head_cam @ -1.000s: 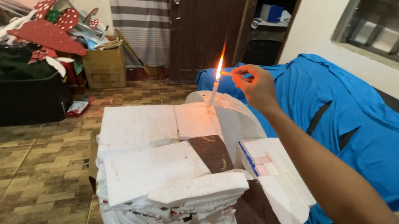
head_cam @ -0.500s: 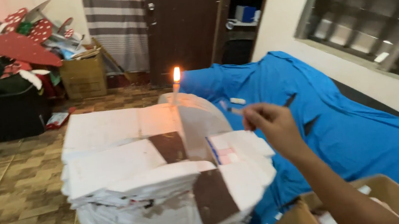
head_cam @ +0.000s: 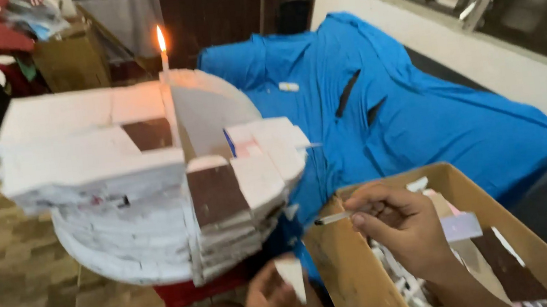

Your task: Shaping and assembling styrofoam and cardboard pieces using a candle flame and small tools to create a structure.

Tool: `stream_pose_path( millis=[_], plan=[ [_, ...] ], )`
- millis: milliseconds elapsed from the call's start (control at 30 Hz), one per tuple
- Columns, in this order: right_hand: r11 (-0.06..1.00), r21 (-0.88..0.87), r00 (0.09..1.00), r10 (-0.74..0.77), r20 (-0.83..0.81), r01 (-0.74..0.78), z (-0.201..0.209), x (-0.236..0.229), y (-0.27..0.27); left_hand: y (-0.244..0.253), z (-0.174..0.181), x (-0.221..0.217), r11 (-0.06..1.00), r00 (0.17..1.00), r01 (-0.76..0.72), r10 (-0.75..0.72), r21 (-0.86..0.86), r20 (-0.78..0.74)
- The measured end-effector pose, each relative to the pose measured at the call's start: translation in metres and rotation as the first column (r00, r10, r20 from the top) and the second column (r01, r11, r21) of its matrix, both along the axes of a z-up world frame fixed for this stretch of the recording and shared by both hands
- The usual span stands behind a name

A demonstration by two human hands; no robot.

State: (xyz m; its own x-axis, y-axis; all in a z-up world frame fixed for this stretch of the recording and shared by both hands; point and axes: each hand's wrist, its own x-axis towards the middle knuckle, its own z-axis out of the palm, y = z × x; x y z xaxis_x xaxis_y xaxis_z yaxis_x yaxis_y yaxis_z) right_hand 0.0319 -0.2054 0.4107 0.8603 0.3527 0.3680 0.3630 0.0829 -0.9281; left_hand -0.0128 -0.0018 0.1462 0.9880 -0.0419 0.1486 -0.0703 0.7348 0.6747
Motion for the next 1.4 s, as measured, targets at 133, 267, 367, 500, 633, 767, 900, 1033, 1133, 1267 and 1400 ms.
stream_pose_path(
  millis=[133, 267, 367, 500, 633, 767, 900, 1033, 1133, 1267, 1400],
  plan=[
    [0.997, -0.043, 0.998, -0.058, 0.014, 0.059, -0.015, -0.027, -0.019, -0.016, 0.079, -0.014, 0.987, 0.993, -0.044, 0.061, -0.156, 0.104],
    [0.964, -0.219, 0.984, -0.123, 0.13, 0.149, -0.025, -0.053, -0.032, -0.041, 0.092, -0.029, 0.954, 0.988, 0.02, 0.027, -0.3, 0.152],
    [0.908, -0.286, 0.933, -0.227, 0.28, 0.307, -0.03, -0.066, -0.035, -0.055, 0.087, -0.034, 0.966, 0.999, -0.004, 0.017, -0.257, 0.049],
    [0.891, -0.299, 0.927, -0.27, 0.259, 0.343, -0.033, -0.081, -0.037, -0.067, 0.084, -0.038, 0.976, 0.985, 0.111, -0.083, -0.188, 0.149],
    [0.865, -0.323, 0.891, -0.257, 0.373, 0.385, -0.032, -0.085, -0.035, -0.073, 0.088, -0.042, 0.963, 0.982, 0.163, -0.137, -0.217, 0.13],
    [0.848, -0.348, 0.883, -0.255, 0.395, 0.4, -0.031, -0.086, -0.035, -0.072, 0.086, -0.044, 0.96, 0.979, 0.184, -0.161, -0.213, 0.123],
    [0.837, -0.364, 0.879, -0.253, 0.404, 0.408, -0.028, -0.086, -0.033, -0.069, 0.093, -0.047, 0.958, 0.979, 0.188, -0.165, -0.215, 0.123],
    [0.847, -0.355, 0.878, -0.233, 0.418, 0.395, -0.03, -0.085, -0.03, -0.067, 0.093, -0.047, 0.967, 0.986, 0.155, -0.137, -0.203, 0.099],
    [0.859, -0.329, 0.864, -0.219, 0.453, 0.391, -0.033, -0.083, -0.027, -0.064, 0.095, -0.048, 0.973, 0.984, 0.151, -0.132, -0.175, 0.119],
    [0.868, -0.349, 0.875, -0.176, 0.45, 0.354, -0.03, -0.084, -0.021, -0.062, 0.096, -0.05, 0.972, 0.984, 0.148, -0.126, -0.18, 0.127],
    [0.837, -0.385, 0.852, -0.167, 0.497, 0.388, -0.026, -0.085, -0.016, -0.062, 0.094, -0.05, 0.968, 0.983, 0.152, -0.128, -0.201, 0.128]
  ],
)
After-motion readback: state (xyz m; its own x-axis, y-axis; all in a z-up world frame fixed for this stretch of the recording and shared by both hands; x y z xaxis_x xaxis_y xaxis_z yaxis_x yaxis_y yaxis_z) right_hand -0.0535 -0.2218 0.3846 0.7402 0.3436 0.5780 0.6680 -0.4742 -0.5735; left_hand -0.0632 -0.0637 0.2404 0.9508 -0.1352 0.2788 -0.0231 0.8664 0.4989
